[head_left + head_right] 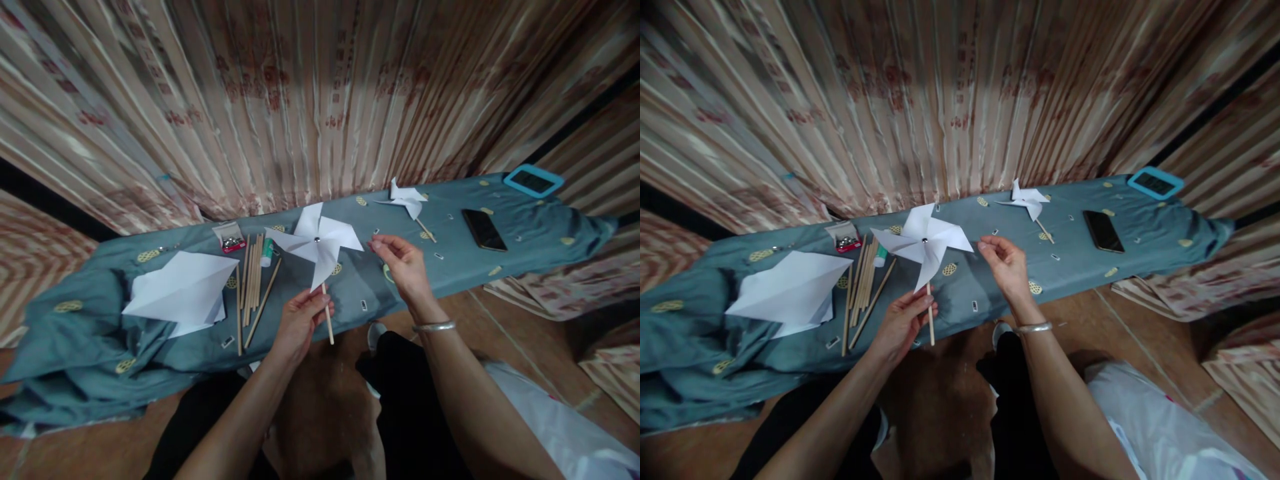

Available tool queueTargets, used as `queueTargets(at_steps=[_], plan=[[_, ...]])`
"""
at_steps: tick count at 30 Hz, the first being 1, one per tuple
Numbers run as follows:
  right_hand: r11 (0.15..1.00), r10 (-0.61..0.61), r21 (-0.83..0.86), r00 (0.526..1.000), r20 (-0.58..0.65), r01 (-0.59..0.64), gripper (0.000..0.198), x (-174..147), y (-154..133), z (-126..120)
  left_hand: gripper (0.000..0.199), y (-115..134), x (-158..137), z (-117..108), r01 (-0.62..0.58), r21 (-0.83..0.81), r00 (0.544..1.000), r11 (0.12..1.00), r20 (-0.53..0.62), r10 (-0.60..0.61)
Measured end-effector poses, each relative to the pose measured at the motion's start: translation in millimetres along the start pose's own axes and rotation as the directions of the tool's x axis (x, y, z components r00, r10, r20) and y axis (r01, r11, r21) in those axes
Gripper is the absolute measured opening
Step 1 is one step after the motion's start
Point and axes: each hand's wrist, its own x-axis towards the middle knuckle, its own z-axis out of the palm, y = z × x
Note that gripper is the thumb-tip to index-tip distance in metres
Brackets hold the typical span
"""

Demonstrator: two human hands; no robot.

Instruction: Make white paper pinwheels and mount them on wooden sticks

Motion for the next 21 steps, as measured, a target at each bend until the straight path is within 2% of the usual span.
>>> queueTargets(at_steps=[5,7,8,10,12,14,16,18,21], plan=[[0.999,0.04,-0.035,0.998,0.038,-0.039,0.043,-10,-1,4,0.034,7,5,-1,-0.049,-0.024,0.999,0.999,-0.001,0.049],[0.996,0.077,-0.056,0.984,0.159,-0.069,0.041,-19,-6,10,0.035,11,7,-2,-0.09,-0.024,0.996,0.996,-0.001,0.09],[0.994,0.103,-0.073,0.962,0.251,-0.087,0.041,-24,-8,13,0.035,13,8,-2,-0.109,-0.021,0.994,0.994,-0.004,0.109],[0.984,0.175,-0.118,0.872,0.457,-0.136,0.04,-34,-12,20,0.034,16,10,-3,-0.139,-0.011,0.99,0.99,-0.013,0.139],[0.969,0.246,-0.157,0.747,0.617,-0.189,0.039,-43,-15,27,0.035,19,11,-4,-0.152,-0.008,0.988,0.988,-0.022,0.152],[0.954,0.294,-0.18,0.633,0.716,-0.24,0.04,-50,-15,33,0.036,22,11,-5,-0.159,-0.007,0.987,0.987,-0.024,0.159],[0.939,0.328,-0.204,0.546,0.771,-0.276,0.04,-54,-14,37,0.036,24,11,-6,-0.166,-0.003,0.986,0.986,-0.024,0.165],[0.929,0.35,-0.23,0.489,0.799,-0.29,0.04,-58,-13,41,0.035,24,11,-6,-0.176,-0.001,0.984,0.984,-0.025,0.176],[0.923,0.355,-0.224,0.463,0.812,-0.314,0.04,-61,-14,46,0.033,25,11,-7,-0.189,0.001,0.982,0.982,-0.023,0.189]])
